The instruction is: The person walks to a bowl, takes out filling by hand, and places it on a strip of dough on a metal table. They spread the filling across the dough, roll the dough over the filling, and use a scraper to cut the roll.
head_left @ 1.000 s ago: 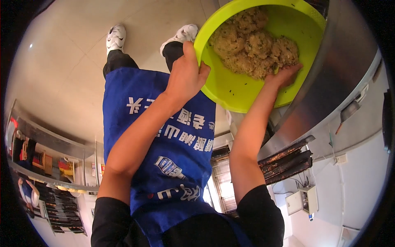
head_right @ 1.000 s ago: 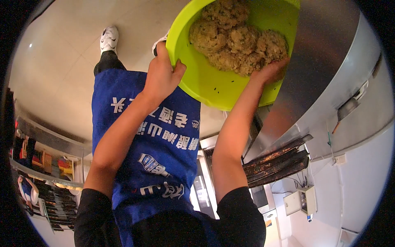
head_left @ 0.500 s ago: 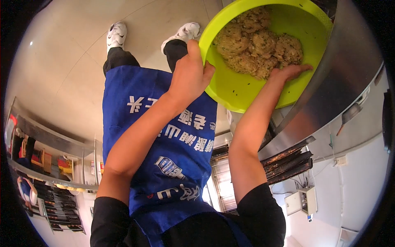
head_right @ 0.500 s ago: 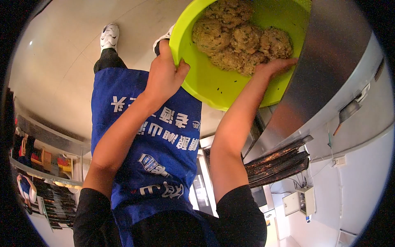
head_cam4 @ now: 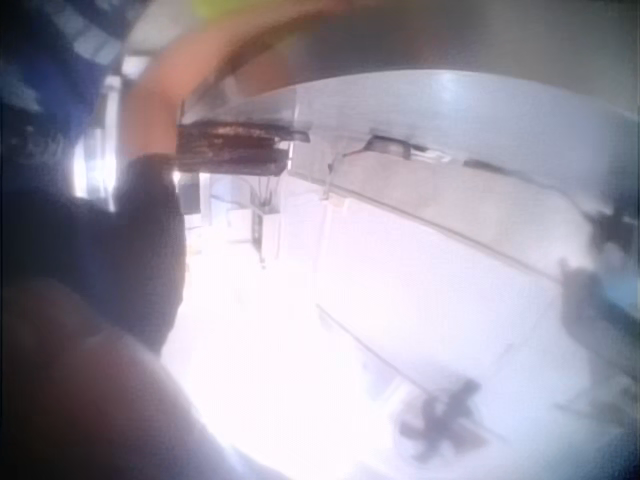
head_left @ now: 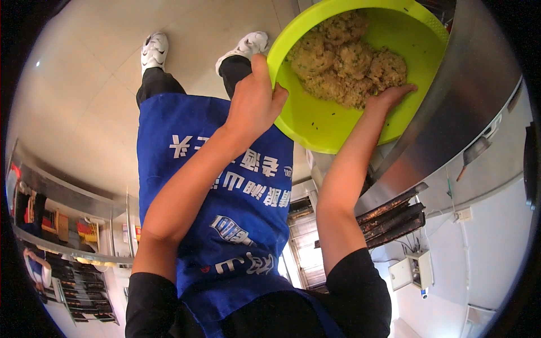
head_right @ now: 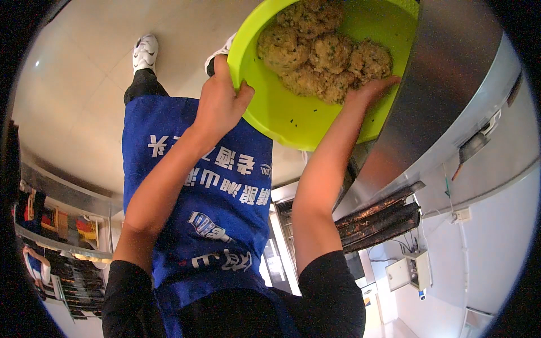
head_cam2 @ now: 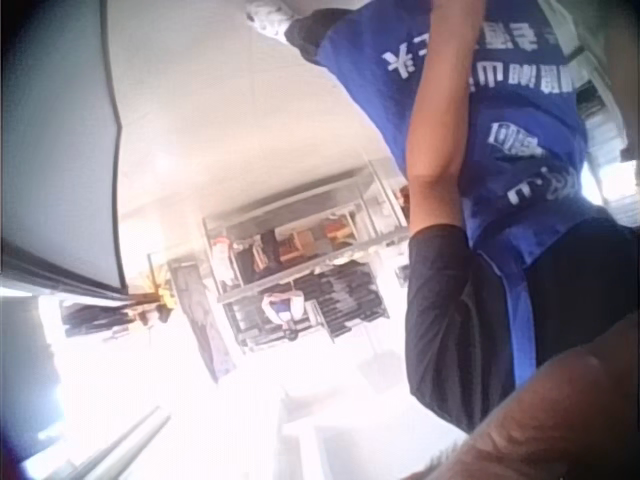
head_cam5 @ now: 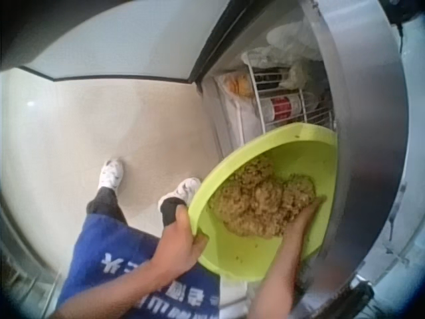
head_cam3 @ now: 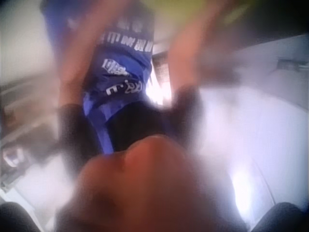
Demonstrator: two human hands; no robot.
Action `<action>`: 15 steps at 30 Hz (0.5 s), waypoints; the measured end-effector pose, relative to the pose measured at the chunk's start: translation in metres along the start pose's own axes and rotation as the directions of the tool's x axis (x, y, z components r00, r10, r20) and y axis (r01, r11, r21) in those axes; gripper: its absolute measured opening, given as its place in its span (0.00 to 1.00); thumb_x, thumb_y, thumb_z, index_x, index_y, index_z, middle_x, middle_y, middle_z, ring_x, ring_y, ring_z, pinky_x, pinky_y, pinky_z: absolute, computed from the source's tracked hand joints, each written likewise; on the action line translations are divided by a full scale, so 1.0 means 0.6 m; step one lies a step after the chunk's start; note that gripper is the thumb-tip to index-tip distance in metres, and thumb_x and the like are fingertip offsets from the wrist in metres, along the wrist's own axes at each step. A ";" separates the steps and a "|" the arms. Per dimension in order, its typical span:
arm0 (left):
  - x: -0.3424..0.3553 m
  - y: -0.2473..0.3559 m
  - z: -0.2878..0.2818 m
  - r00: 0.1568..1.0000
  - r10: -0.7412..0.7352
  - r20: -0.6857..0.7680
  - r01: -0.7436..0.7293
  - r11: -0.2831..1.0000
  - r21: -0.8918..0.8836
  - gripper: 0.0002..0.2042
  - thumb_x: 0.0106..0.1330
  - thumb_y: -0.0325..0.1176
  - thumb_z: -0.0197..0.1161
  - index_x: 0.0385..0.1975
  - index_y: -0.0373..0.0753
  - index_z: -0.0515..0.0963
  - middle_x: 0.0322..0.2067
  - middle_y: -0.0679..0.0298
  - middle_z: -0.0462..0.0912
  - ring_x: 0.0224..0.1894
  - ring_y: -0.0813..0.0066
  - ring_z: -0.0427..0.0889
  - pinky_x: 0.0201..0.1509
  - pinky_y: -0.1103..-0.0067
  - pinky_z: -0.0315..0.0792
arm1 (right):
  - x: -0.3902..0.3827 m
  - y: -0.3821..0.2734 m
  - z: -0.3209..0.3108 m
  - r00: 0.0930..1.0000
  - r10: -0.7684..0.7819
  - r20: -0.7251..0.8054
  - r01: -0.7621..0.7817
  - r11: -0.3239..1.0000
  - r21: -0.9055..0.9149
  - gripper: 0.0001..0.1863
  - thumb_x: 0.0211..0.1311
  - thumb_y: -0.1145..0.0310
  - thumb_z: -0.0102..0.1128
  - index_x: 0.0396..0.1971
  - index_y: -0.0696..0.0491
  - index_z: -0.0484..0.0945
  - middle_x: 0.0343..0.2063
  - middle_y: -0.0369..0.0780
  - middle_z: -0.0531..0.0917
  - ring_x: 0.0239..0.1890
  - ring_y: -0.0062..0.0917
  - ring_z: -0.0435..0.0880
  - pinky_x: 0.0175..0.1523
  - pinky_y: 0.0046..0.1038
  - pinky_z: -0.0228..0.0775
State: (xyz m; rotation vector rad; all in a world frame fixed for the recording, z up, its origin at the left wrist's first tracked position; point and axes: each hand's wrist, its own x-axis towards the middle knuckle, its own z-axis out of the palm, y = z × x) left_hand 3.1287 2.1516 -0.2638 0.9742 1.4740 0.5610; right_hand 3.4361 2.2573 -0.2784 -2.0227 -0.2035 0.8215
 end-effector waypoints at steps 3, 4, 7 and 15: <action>-0.012 0.009 0.005 1.000 0.010 0.003 -0.010 1.000 0.016 0.23 0.65 0.24 0.65 0.51 0.26 0.58 0.29 0.37 0.83 0.32 0.32 0.84 0.35 0.52 0.78 | -0.022 -0.016 0.030 0.992 -0.113 0.048 0.108 0.988 0.107 0.55 0.74 0.20 0.32 0.81 0.55 0.59 0.80 0.46 0.63 0.81 0.46 0.61 0.82 0.48 0.55; -0.013 0.008 0.005 1.000 0.011 0.003 -0.011 1.000 0.016 0.23 0.65 0.24 0.65 0.51 0.26 0.58 0.29 0.37 0.83 0.32 0.32 0.84 0.35 0.52 0.78 | -0.016 -0.017 0.022 0.992 -0.114 0.048 0.108 0.988 0.108 0.55 0.74 0.20 0.32 0.81 0.55 0.59 0.80 0.46 0.63 0.81 0.46 0.61 0.82 0.48 0.55; -0.013 0.003 0.002 1.000 0.020 -0.007 -0.019 0.999 0.032 0.23 0.65 0.24 0.65 0.52 0.26 0.58 0.28 0.37 0.83 0.32 0.32 0.84 0.35 0.52 0.78 | 0.035 -0.014 -0.037 0.972 -0.181 0.148 0.172 0.983 0.071 0.50 0.76 0.25 0.35 0.80 0.51 0.61 0.79 0.46 0.65 0.78 0.46 0.67 0.79 0.53 0.60; -0.010 0.009 0.008 1.000 0.009 -0.012 -0.008 1.000 0.015 0.24 0.66 0.23 0.66 0.53 0.26 0.58 0.29 0.38 0.83 0.33 0.32 0.85 0.35 0.53 0.78 | 0.002 0.008 0.010 0.924 -0.285 0.256 0.310 0.949 -0.061 0.50 0.69 0.49 0.74 0.81 0.49 0.55 0.80 0.45 0.59 0.78 0.41 0.63 0.80 0.49 0.58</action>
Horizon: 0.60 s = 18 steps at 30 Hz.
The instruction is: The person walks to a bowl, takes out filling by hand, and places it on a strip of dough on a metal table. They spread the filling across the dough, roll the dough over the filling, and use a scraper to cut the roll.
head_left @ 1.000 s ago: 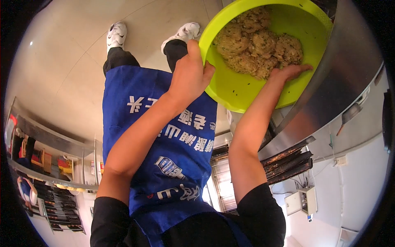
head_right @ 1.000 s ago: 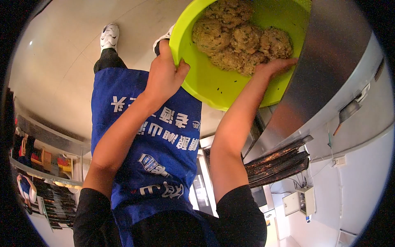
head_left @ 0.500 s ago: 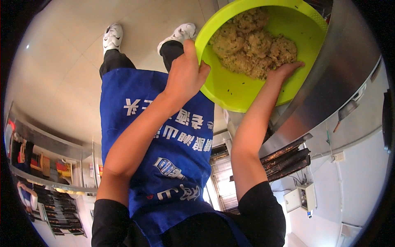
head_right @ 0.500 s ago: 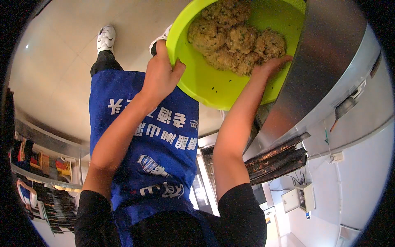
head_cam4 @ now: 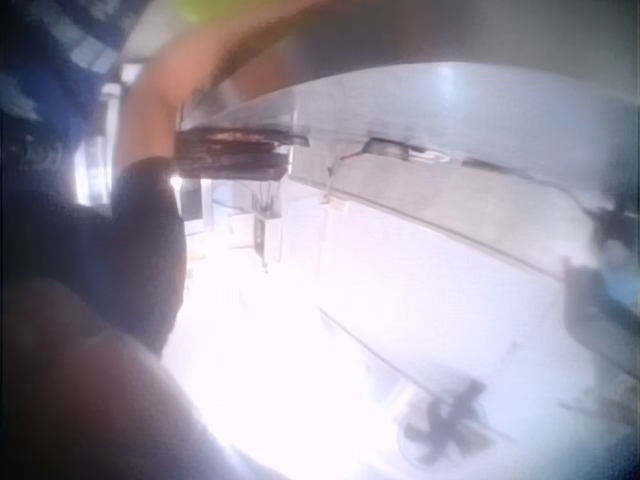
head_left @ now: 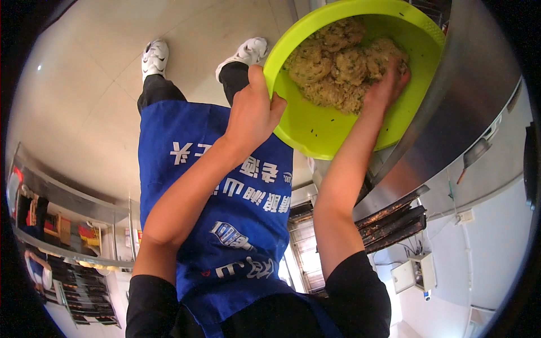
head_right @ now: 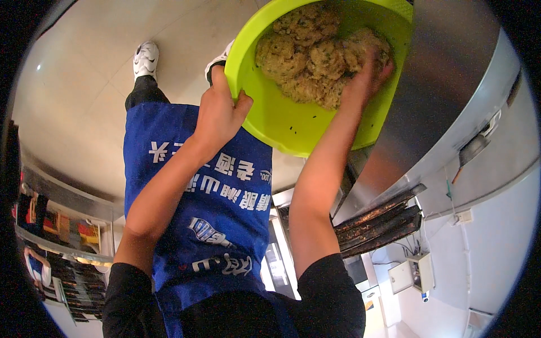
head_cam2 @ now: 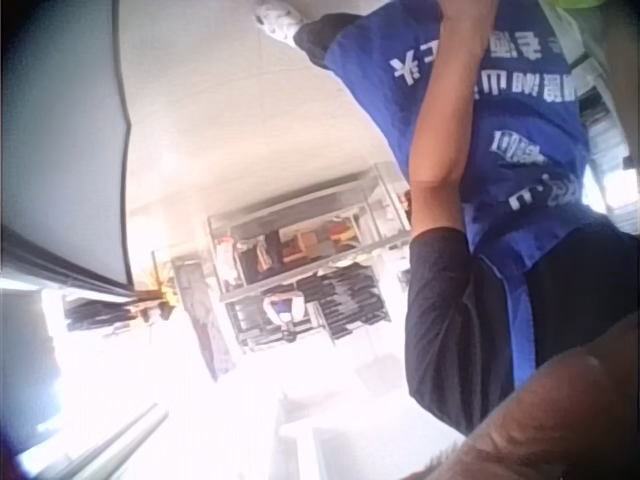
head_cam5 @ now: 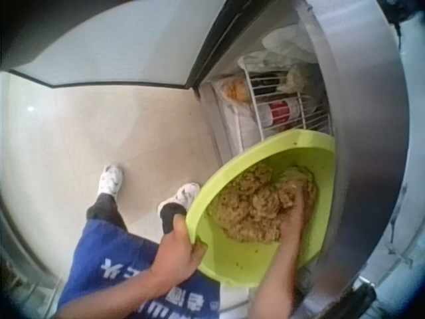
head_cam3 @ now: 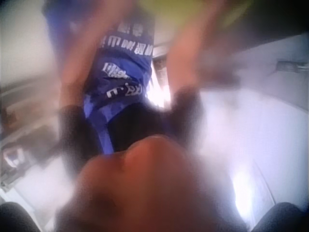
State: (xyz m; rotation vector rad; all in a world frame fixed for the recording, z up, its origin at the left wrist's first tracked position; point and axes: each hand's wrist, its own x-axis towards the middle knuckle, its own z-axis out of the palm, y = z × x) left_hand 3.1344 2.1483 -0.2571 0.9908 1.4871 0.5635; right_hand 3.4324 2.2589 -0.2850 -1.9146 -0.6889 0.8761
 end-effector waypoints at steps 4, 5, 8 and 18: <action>0.004 0.001 -0.001 1.000 -0.013 -0.001 0.013 0.999 -0.040 0.24 0.66 0.23 0.66 0.53 0.26 0.58 0.29 0.38 0.83 0.33 0.32 0.85 0.35 0.53 0.78 | -0.007 -0.021 0.070 0.978 -0.210 -0.007 0.189 0.890 -0.415 0.55 0.62 0.68 0.81 0.81 0.54 0.49 0.79 0.49 0.57 0.78 0.42 0.63 0.79 0.49 0.65; 0.002 0.000 0.001 1.000 -0.006 0.002 0.006 0.999 -0.043 0.23 0.66 0.24 0.66 0.53 0.27 0.59 0.29 0.38 0.83 0.34 0.32 0.85 0.36 0.53 0.78 | -0.004 -0.021 0.074 0.970 -0.238 -0.041 0.185 0.842 -0.507 0.53 0.63 0.71 0.79 0.80 0.55 0.50 0.77 0.49 0.59 0.77 0.42 0.65 0.79 0.47 0.68; 0.000 0.003 0.000 1.000 -0.002 0.014 0.003 0.999 -0.049 0.23 0.66 0.24 0.66 0.52 0.27 0.59 0.29 0.38 0.83 0.35 0.32 0.85 0.37 0.53 0.79 | 0.007 -0.008 0.075 0.961 -0.208 -0.181 0.133 0.925 -0.357 0.50 0.62 0.76 0.76 0.78 0.56 0.52 0.75 0.50 0.62 0.74 0.42 0.69 0.78 0.46 0.70; 0.011 0.001 0.012 1.000 0.013 0.001 -0.013 0.996 -0.086 0.21 0.66 0.24 0.66 0.51 0.29 0.60 0.29 0.38 0.84 0.35 0.33 0.86 0.37 0.54 0.79 | -0.025 -0.007 0.005 0.527 -0.849 -0.037 0.489 0.339 -0.804 0.46 0.42 0.73 0.84 0.61 0.58 0.65 0.60 0.53 0.66 0.62 0.46 0.67 0.66 0.53 0.67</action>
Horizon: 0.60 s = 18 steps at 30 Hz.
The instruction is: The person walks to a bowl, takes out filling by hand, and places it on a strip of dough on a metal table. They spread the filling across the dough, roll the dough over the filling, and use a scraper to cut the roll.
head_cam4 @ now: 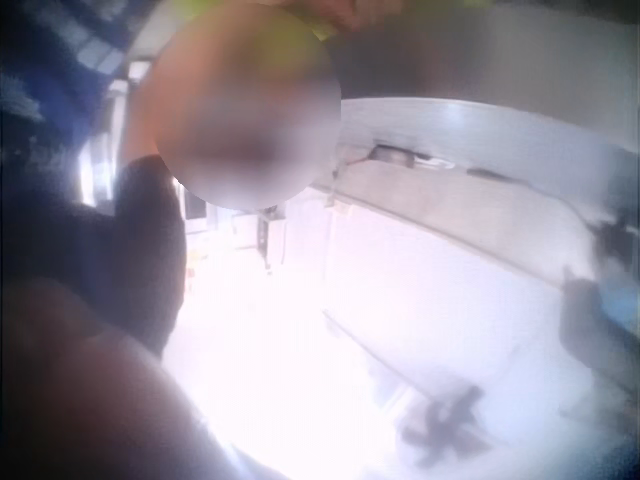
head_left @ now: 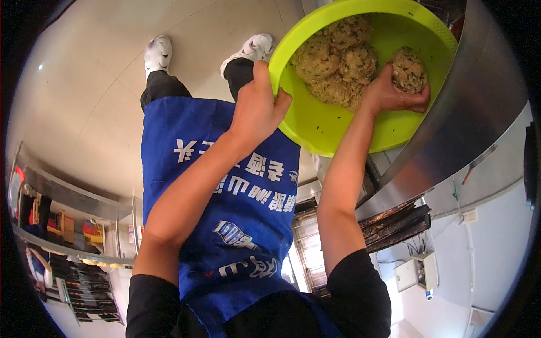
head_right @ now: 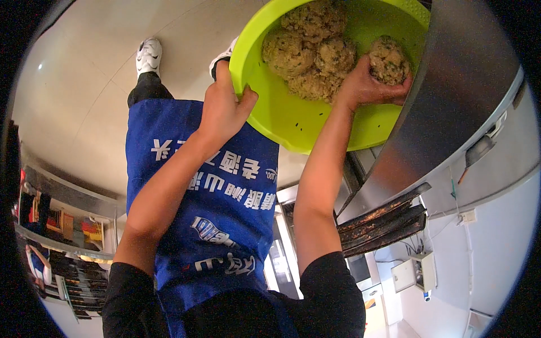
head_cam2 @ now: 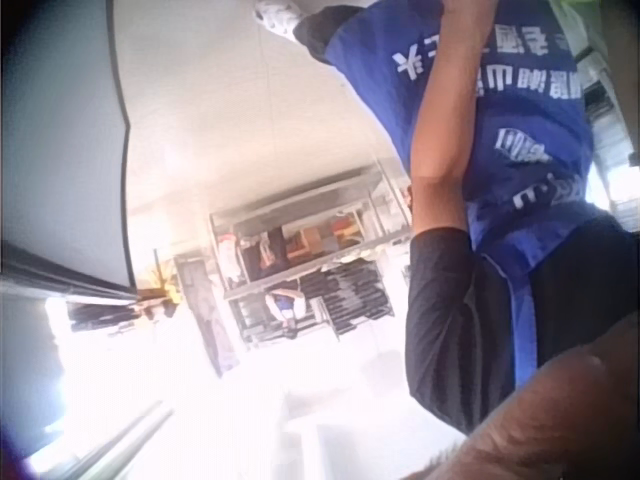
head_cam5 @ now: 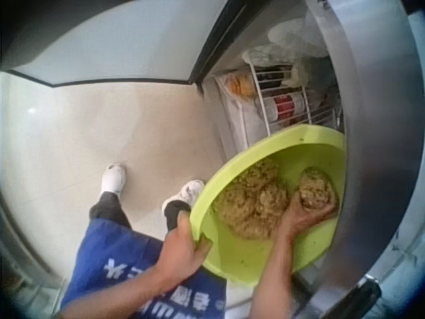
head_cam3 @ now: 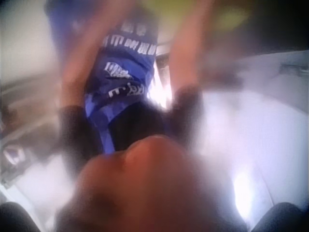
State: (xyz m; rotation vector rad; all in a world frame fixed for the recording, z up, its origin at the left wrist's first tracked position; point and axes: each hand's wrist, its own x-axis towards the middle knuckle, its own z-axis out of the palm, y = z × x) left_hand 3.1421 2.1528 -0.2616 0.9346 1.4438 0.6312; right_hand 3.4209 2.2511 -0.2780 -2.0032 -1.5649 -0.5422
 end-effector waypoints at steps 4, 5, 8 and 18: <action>-0.004 -0.012 0.006 0.999 -0.034 -0.017 0.034 0.999 -0.015 0.20 0.66 0.24 0.65 0.50 0.29 0.60 0.29 0.39 0.84 0.35 0.34 0.86 0.37 0.55 0.79 | -0.015 -0.019 -0.037 0.992 -0.089 0.089 0.096 0.993 -0.069 0.46 0.41 0.73 0.84 0.61 0.58 0.65 0.60 0.52 0.66 0.62 0.48 0.68 0.68 0.50 0.67; -0.006 -0.016 0.004 0.999 -0.039 -0.014 0.038 0.999 -0.023 0.20 0.66 0.24 0.65 0.50 0.29 0.61 0.29 0.39 0.84 0.34 0.34 0.86 0.37 0.55 0.79 | -0.037 -0.029 -0.053 0.988 0.003 0.155 -0.007 1.000 0.027 0.46 0.42 0.72 0.84 0.62 0.57 0.65 0.62 0.52 0.67 0.63 0.48 0.69 0.70 0.49 0.66; -0.007 -0.020 0.001 0.999 -0.043 -0.020 0.042 0.998 -0.035 0.20 0.66 0.24 0.65 0.50 0.29 0.61 0.29 0.39 0.84 0.33 0.34 0.86 0.36 0.55 0.79 | -0.093 -0.083 -0.125 0.835 0.377 0.401 -0.466 0.872 0.150 0.48 0.49 0.72 0.80 0.70 0.57 0.62 0.68 0.50 0.69 0.69 0.46 0.72 0.76 0.46 0.62; -0.018 0.044 -0.009 0.988 -0.084 0.129 0.093 0.993 -0.071 0.21 0.65 0.27 0.62 0.52 0.28 0.62 0.26 0.40 0.83 0.28 0.38 0.86 0.32 0.58 0.79 | -0.188 -0.121 -0.376 0.214 0.029 0.976 -0.845 -0.497 0.199 0.37 0.70 0.55 0.65 0.77 0.41 0.65 0.74 0.55 0.66 0.74 0.53 0.67 0.68 0.58 0.75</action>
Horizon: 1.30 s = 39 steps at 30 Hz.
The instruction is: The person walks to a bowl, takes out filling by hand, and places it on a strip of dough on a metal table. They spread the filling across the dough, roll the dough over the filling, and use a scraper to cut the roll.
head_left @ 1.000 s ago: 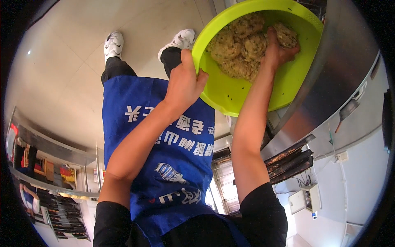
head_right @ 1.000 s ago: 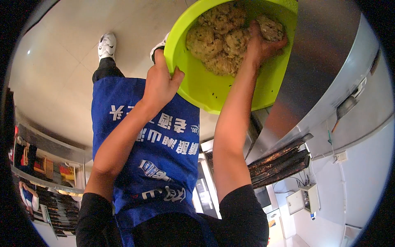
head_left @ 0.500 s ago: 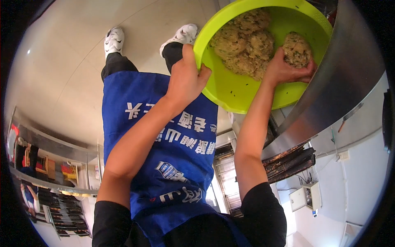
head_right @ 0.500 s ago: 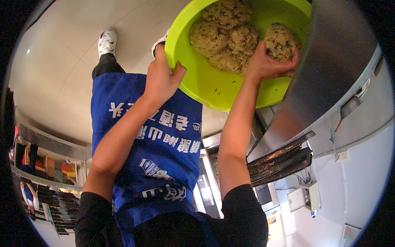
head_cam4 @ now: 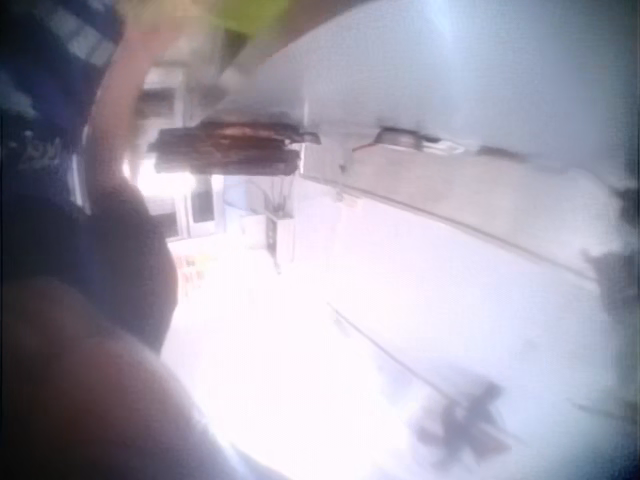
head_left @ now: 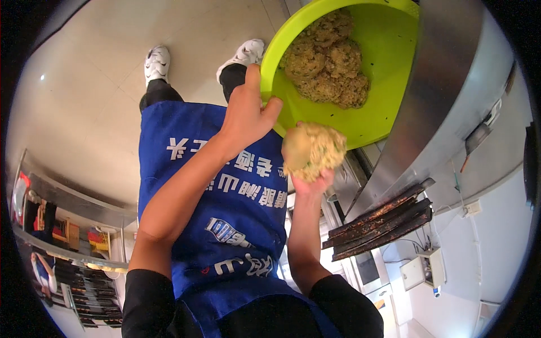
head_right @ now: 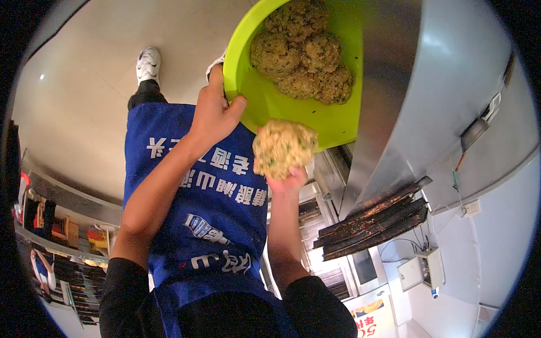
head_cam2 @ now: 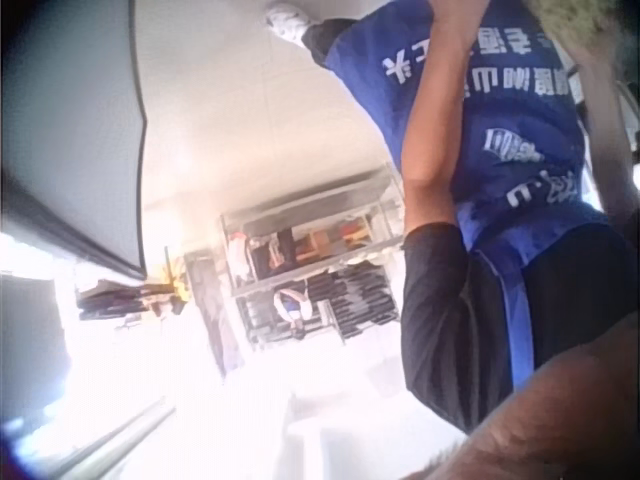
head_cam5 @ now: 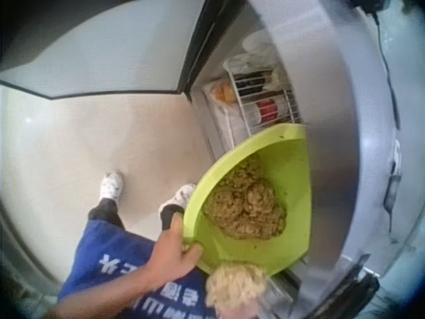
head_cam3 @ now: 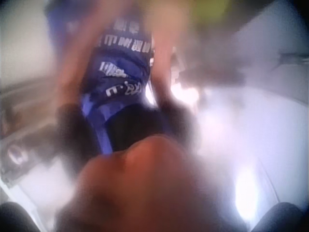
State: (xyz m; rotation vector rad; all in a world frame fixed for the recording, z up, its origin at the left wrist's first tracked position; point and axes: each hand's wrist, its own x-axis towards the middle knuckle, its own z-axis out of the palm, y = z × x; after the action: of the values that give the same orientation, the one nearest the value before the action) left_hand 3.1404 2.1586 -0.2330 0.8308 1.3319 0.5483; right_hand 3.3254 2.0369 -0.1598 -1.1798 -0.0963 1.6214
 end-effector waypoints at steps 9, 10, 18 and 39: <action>0.019 0.066 -0.007 0.990 0.143 -0.015 -0.141 0.985 0.097 0.22 0.62 0.30 0.66 0.54 0.30 0.67 0.26 0.41 0.83 0.30 0.38 0.86 0.35 0.57 0.79 | -0.081 -0.079 0.133 0.920 0.204 0.335 -0.311 0.899 0.308 0.21 0.74 0.40 0.59 0.56 0.37 0.79 0.55 0.57 0.73 0.48 0.56 0.79 0.50 0.45 0.79; 0.012 0.088 -0.007 0.984 0.176 -0.019 -0.173 0.980 0.101 0.21 0.64 0.29 0.64 0.54 0.32 0.67 0.26 0.43 0.84 0.29 0.43 0.88 0.34 0.60 0.80 | -0.098 -0.089 0.160 0.919 0.207 0.336 -0.315 0.896 0.311 0.21 0.73 0.40 0.60 0.55 0.38 0.78 0.54 0.56 0.73 0.47 0.56 0.79 0.48 0.44 0.78; 0.053 0.226 0.029 0.981 0.081 0.178 -0.058 0.989 -0.133 0.22 0.63 0.30 0.65 0.54 0.31 0.66 0.31 0.38 0.85 0.35 0.41 0.89 0.38 0.56 0.81 | -0.190 -0.178 0.266 0.928 0.051 0.369 -0.190 0.917 0.350 0.20 0.76 0.47 0.62 0.59 0.41 0.76 0.58 0.59 0.73 0.52 0.60 0.81 0.51 0.50 0.86; -0.276 0.557 -0.644 0.598 0.704 -0.383 -0.233 0.610 0.757 0.18 0.77 0.45 0.65 0.52 0.36 0.82 0.44 0.54 0.88 0.64 0.49 0.78 0.70 0.55 0.66 | -0.420 -0.265 0.435 0.874 -0.003 0.486 -0.202 0.906 0.371 0.27 0.80 0.41 0.47 0.68 0.39 0.72 0.66 0.55 0.68 0.60 0.63 0.73 0.54 0.62 0.82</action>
State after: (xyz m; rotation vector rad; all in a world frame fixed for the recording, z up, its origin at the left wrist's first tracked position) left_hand 2.7692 2.3161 0.1213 1.7634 2.0076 0.9158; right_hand 3.2306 2.0336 0.2247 -0.4488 -0.0024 1.8861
